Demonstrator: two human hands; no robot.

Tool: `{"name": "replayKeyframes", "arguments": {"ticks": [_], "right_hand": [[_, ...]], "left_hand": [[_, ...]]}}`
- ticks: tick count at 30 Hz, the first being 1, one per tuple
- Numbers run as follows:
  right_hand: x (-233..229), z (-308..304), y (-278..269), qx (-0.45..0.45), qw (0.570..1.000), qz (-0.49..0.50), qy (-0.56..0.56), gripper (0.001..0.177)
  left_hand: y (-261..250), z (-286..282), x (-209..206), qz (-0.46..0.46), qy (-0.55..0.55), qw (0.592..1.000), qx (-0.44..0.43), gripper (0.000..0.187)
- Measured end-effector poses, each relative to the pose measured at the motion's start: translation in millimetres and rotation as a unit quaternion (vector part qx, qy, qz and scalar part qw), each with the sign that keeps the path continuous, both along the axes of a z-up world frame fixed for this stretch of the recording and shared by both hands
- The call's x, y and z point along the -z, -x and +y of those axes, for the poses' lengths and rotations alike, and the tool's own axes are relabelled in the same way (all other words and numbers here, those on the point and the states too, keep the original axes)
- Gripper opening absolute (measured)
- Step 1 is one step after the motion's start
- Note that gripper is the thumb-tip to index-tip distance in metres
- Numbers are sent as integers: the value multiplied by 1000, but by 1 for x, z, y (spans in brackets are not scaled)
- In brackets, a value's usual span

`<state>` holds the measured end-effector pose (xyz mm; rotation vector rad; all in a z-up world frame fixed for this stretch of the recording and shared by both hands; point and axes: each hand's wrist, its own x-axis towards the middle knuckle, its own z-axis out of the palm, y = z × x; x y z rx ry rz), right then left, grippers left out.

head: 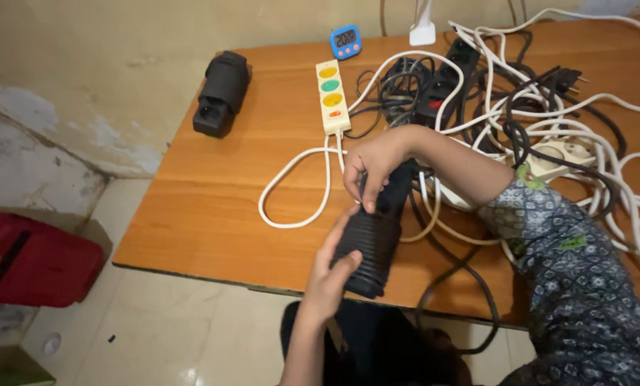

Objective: The person wraps a black power strip cord around the body of the power strip using both hands. They repeatedly wind the cord and adjust the power strip's orientation on a wooden table cluttered with other cables and extension cords.

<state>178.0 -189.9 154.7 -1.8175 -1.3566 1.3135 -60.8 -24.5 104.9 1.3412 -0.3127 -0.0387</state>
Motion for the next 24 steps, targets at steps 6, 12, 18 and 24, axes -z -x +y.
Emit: {"name": "replayKeyframes", "arguments": {"ticks": [6,12,18,24], "right_hand": [[-5,0,5,-12,1000,-5,9,22],[-19,2,11,-13,1000,12,15,24],[-25,3,15,-48,996,6,-71,22],[-22,4,15,-10,1000,-2,2,27]], "left_hand": [[2,2,-7,25,21,999,34,70],[5,8,-25,20,-66,997,30,75],[1,7,-17,-45,-75,996,4,70],[2,8,1,39,-18,999,28,74]]}}
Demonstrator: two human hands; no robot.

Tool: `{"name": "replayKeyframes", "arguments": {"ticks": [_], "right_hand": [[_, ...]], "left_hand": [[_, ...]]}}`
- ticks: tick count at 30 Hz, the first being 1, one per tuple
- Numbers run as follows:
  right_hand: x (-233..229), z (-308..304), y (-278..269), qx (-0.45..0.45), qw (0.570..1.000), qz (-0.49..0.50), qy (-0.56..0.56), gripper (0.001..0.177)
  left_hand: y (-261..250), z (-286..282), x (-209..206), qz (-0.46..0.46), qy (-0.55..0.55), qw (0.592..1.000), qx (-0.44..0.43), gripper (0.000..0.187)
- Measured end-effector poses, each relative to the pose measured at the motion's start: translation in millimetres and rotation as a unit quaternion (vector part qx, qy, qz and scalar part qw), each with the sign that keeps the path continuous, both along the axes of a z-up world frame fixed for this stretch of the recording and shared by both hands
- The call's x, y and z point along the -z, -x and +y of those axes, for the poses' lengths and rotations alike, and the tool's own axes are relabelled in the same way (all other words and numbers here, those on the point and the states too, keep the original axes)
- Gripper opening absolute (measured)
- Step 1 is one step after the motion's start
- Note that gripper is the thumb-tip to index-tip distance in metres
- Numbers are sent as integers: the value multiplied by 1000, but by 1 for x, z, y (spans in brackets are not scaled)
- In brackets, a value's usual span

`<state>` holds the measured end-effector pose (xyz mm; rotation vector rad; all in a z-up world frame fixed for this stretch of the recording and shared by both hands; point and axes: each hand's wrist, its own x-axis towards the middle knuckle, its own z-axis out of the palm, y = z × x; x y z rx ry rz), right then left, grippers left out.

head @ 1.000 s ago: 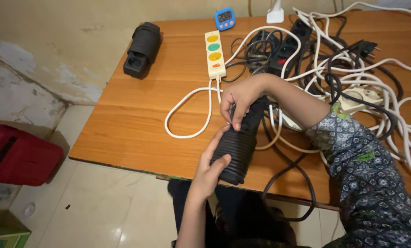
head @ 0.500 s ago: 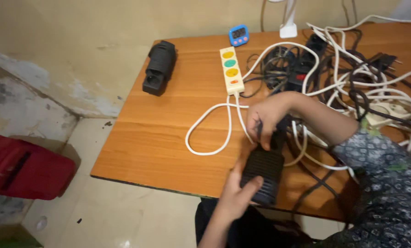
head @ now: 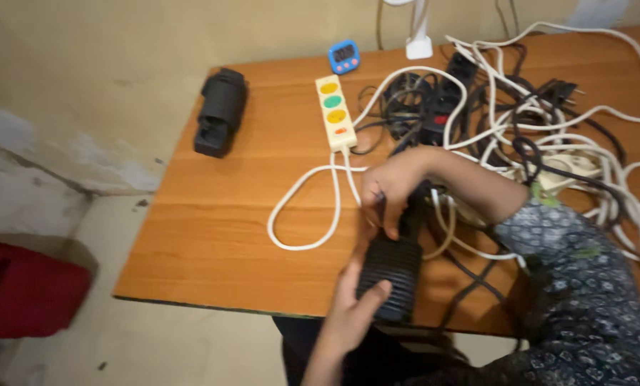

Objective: The person wraps a black power strip cord around the body of the power strip using both hands. They repeatedly wind the cord and adjust the power strip's orientation on a wooden table cluttered with other cables and extension cords.

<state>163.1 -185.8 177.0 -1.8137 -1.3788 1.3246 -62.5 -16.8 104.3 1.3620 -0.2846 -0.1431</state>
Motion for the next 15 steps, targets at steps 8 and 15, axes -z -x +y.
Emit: {"name": "replayKeyframes", "arguments": {"ticks": [8,15], "right_hand": [[-16,2,18,1,998,-35,57,26],[-69,-30,82,69,911,-404,-47,30]], "left_hand": [[-2,3,16,-27,1,1000,10,72],[4,-5,-11,-11,-48,999,20,87]]}}
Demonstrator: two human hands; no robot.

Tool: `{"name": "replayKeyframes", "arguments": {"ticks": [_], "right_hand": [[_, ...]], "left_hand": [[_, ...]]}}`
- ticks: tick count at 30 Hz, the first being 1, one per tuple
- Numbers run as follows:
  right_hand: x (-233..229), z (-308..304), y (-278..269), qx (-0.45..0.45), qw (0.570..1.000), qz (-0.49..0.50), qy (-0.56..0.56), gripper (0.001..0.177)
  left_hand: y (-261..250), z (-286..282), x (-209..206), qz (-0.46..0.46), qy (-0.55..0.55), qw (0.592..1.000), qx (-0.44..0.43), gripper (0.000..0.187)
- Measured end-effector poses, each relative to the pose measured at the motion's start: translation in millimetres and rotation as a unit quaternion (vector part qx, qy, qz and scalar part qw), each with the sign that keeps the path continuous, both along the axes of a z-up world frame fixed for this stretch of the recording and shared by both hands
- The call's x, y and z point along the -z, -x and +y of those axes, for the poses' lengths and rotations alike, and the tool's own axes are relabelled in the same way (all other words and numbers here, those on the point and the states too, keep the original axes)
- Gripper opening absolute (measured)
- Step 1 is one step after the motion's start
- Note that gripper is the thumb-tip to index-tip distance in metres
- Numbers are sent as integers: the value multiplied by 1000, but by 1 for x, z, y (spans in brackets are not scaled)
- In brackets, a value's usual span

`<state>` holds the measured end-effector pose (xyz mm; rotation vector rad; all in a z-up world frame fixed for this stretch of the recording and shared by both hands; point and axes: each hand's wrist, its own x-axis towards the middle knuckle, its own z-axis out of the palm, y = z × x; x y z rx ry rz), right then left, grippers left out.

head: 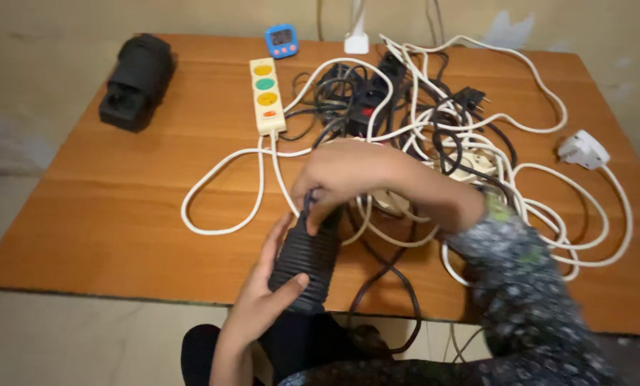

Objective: The person wraps a black power strip cord around the body of the power strip using both hands. They repeatedly wind the cord and adjust the power strip's orientation on a wooden table cluttered with other cables and extension cords.

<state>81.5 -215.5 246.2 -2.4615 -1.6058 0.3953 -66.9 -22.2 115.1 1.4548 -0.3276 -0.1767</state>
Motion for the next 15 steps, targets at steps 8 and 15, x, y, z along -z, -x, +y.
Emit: {"name": "replayKeyframes", "arguments": {"ticks": [8,15], "right_hand": [[43,-57,38,13,960,-143,-241,36],[59,-65,49,32,928,-197,-314,38]], "left_hand": [[0,-1,6,28,-20,999,38,89],[0,3,12,-44,26,997,64,86]]}}
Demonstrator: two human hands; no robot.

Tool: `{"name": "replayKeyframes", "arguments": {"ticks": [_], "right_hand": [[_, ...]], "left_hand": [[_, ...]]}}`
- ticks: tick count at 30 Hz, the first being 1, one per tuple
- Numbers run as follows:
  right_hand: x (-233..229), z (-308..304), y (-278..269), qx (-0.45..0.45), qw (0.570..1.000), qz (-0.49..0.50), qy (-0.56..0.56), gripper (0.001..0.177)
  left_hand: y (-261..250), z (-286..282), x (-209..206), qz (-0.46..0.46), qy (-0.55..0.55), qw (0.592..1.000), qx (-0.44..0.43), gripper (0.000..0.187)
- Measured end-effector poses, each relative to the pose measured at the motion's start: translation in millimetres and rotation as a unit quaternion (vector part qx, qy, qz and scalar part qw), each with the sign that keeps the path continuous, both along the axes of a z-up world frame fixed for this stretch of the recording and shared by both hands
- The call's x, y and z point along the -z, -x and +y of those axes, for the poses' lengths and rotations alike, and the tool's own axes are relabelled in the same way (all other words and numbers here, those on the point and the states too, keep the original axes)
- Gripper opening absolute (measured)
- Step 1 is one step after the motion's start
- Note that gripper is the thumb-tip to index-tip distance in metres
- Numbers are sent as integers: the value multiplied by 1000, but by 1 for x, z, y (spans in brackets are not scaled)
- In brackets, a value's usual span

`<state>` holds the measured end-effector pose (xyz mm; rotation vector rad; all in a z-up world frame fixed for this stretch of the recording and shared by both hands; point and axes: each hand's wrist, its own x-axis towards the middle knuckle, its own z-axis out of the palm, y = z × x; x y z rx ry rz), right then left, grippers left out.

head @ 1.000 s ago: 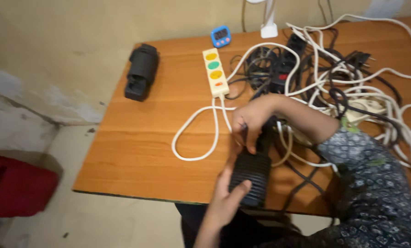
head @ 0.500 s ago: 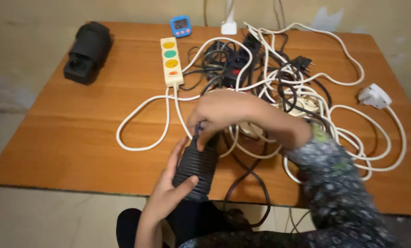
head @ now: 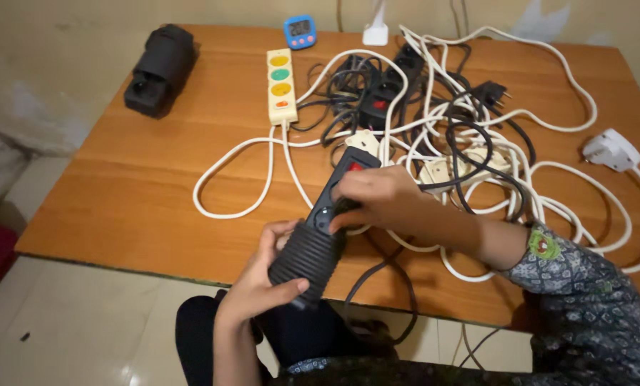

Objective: The person wraps a black power strip cord around the body of the power strip using both hands. They repeatedly wind the cord and adjust the power strip's orientation on a wooden table cluttered with other cables and extension cords.

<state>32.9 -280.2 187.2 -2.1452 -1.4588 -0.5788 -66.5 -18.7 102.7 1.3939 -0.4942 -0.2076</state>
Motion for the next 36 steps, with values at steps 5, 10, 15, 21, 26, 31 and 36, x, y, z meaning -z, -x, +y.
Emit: {"name": "replayKeyframes", "arguments": {"ticks": [5,10,15,21,26,31,36], "right_hand": [[-25,-13,8,-101,991,23,85,24],[-51,-21,20,-53,986,-101,119,29],[-37,-18,10,-76,977,-180,86,40],[-31,-24,-5,-133,981,16,140,50],[-22,-24,-17,-255,929,233,134,40],[-17,-27,-16,-120,933,327,93,42],[-5,-30,-25,-146,900,407,64,41]], "left_hand": [[4,-2,0,15,30,999,24,87],[5,1,-6,36,75,994,74,89],[-5,16,1,27,76,981,176,87],[-22,12,-1,92,-23,960,263,75],[-39,-8,-21,-160,-32,948,275,83],[-33,-24,-24,-72,51,969,232,88],[-31,-40,-40,-186,29,960,208,78]]}}
